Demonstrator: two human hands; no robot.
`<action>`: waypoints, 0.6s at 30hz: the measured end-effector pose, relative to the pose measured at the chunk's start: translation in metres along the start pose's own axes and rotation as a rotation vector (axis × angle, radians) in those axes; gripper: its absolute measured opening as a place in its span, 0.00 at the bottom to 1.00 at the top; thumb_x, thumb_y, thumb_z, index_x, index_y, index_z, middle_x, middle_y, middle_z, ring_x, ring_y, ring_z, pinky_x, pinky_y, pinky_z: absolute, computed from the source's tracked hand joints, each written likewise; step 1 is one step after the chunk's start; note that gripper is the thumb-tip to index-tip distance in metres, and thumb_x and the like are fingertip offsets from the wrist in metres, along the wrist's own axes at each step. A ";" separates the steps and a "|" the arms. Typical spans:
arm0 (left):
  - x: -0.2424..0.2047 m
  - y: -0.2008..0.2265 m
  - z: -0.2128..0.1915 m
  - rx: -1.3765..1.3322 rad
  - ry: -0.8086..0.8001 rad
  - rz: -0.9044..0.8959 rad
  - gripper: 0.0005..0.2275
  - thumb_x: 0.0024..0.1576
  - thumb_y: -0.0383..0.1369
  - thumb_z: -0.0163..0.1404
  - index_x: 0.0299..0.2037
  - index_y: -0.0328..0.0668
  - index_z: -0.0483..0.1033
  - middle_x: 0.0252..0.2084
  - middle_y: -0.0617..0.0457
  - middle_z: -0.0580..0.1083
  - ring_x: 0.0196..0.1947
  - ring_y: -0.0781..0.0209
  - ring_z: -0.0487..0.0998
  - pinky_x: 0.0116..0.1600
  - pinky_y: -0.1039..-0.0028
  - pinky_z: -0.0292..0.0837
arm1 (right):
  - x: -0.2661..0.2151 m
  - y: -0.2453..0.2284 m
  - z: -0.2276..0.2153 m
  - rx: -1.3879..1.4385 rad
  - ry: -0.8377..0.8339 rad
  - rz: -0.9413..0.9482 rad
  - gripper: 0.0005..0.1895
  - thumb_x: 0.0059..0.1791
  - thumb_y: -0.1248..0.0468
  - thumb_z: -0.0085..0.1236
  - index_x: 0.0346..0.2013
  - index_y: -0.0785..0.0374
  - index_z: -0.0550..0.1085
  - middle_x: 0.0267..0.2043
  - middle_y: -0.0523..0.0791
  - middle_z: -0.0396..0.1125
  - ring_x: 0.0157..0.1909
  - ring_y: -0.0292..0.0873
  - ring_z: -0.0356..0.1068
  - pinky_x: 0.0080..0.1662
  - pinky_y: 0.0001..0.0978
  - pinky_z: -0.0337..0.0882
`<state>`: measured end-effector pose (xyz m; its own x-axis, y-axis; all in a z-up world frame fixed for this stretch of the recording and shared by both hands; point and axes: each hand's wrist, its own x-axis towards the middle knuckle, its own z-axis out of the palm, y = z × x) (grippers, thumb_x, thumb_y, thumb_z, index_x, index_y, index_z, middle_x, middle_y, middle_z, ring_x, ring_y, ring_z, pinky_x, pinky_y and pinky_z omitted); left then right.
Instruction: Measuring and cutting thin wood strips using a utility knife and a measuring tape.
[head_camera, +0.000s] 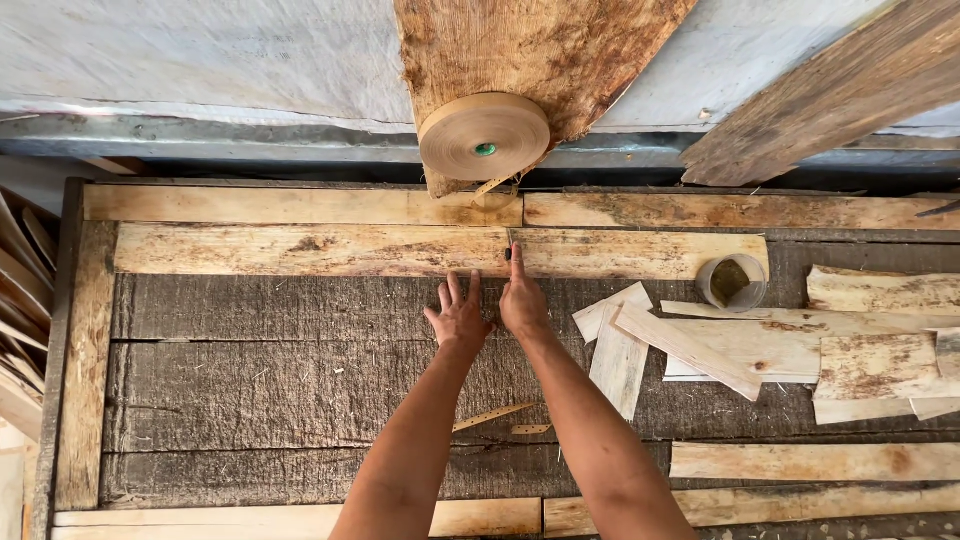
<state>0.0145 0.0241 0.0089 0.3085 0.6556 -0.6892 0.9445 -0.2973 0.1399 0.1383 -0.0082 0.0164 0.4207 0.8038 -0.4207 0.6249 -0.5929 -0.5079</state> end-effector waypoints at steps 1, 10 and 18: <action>-0.001 0.000 0.001 0.000 -0.002 0.001 0.53 0.54 0.55 0.59 0.77 0.67 0.23 0.81 0.44 0.27 0.80 0.45 0.36 0.72 0.36 0.50 | -0.002 -0.005 -0.004 -0.001 -0.001 0.002 0.40 0.59 0.65 0.40 0.80 0.52 0.32 0.29 0.46 0.70 0.20 0.37 0.60 0.19 0.27 0.62; 0.005 -0.001 0.004 0.108 0.050 0.078 0.53 0.56 0.57 0.56 0.78 0.52 0.23 0.80 0.41 0.25 0.80 0.44 0.30 0.75 0.39 0.42 | 0.002 -0.008 -0.002 0.016 -0.028 0.013 0.39 0.59 0.66 0.39 0.80 0.54 0.31 0.21 0.40 0.61 0.15 0.34 0.53 0.16 0.27 0.58; 0.006 -0.001 0.002 0.092 0.083 0.130 0.55 0.54 0.53 0.60 0.78 0.44 0.26 0.80 0.39 0.26 0.80 0.43 0.31 0.78 0.51 0.43 | 0.010 0.012 0.015 0.046 0.094 -0.165 0.42 0.54 0.72 0.39 0.77 0.54 0.30 0.36 0.40 0.69 0.13 0.33 0.59 0.13 0.26 0.61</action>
<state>0.0154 0.0272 0.0031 0.4393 0.6611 -0.6082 0.8828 -0.4432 0.1559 0.1399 -0.0082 -0.0049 0.3762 0.8899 -0.2579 0.6603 -0.4528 -0.5991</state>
